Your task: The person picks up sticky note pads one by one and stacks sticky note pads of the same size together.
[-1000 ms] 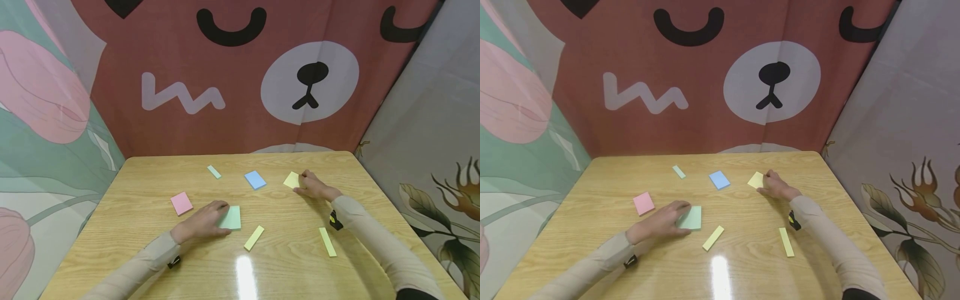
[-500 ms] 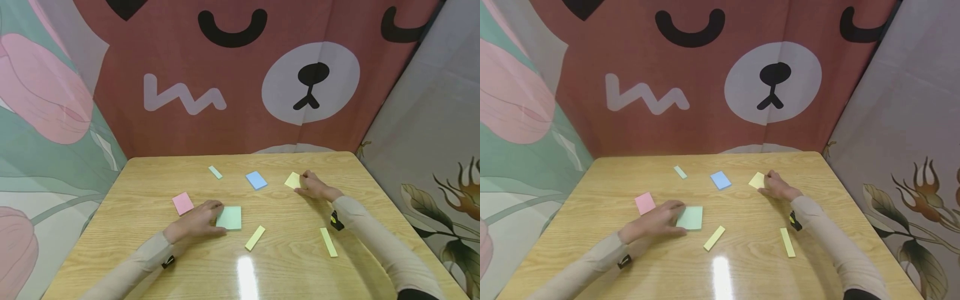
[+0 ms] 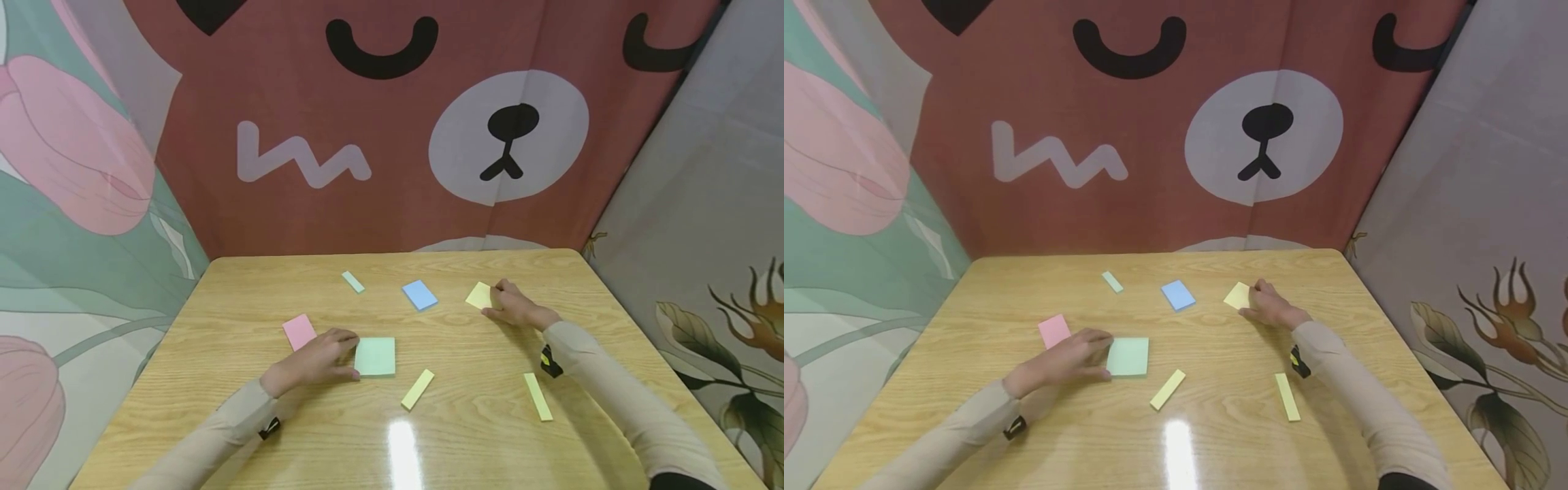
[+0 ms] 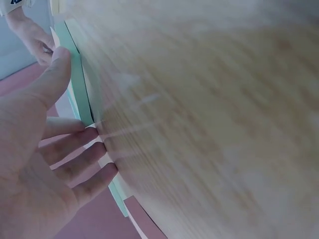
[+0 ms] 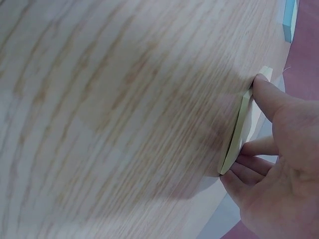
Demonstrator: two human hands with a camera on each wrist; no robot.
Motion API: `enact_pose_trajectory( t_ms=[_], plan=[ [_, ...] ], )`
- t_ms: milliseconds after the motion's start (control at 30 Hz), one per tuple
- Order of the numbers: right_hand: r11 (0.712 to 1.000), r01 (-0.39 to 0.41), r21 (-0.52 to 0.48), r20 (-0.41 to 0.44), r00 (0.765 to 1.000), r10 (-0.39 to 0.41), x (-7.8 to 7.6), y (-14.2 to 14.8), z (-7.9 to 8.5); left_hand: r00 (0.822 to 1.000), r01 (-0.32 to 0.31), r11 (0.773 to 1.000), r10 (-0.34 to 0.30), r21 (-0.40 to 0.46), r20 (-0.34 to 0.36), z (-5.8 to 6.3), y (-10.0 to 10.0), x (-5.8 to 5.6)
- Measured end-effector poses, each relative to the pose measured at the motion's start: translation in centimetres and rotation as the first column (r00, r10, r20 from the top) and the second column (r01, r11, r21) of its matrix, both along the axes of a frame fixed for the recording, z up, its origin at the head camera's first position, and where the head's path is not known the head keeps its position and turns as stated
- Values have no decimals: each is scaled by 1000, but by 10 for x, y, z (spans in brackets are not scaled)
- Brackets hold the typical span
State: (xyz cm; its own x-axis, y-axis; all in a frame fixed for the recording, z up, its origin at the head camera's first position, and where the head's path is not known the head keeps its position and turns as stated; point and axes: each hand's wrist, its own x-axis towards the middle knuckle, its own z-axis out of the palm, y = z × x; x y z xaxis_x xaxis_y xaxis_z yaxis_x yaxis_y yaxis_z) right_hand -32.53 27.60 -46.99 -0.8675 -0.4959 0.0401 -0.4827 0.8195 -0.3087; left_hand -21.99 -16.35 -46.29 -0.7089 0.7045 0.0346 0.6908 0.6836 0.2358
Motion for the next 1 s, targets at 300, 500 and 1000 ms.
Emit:
enact_pose_trajectory(
  t_ms=[300, 500, 1000],
  plan=[
    [1000, -1, 9, -2, 1000, 1, -2, -2, 3, 999, -25, 999, 26, 23, -28, -4, 0, -1],
    [1000, 2, -2, 25, 1000, -2, -1, -1, 3, 999, -27, 999, 28, 23, -23, -3, 0, -2],
    [1000, 21, 18, 62, 998, -22, -5, 3, 2, 1000, -7, 1000, 7, -4, -5, 2, 2, -1]
  ],
)
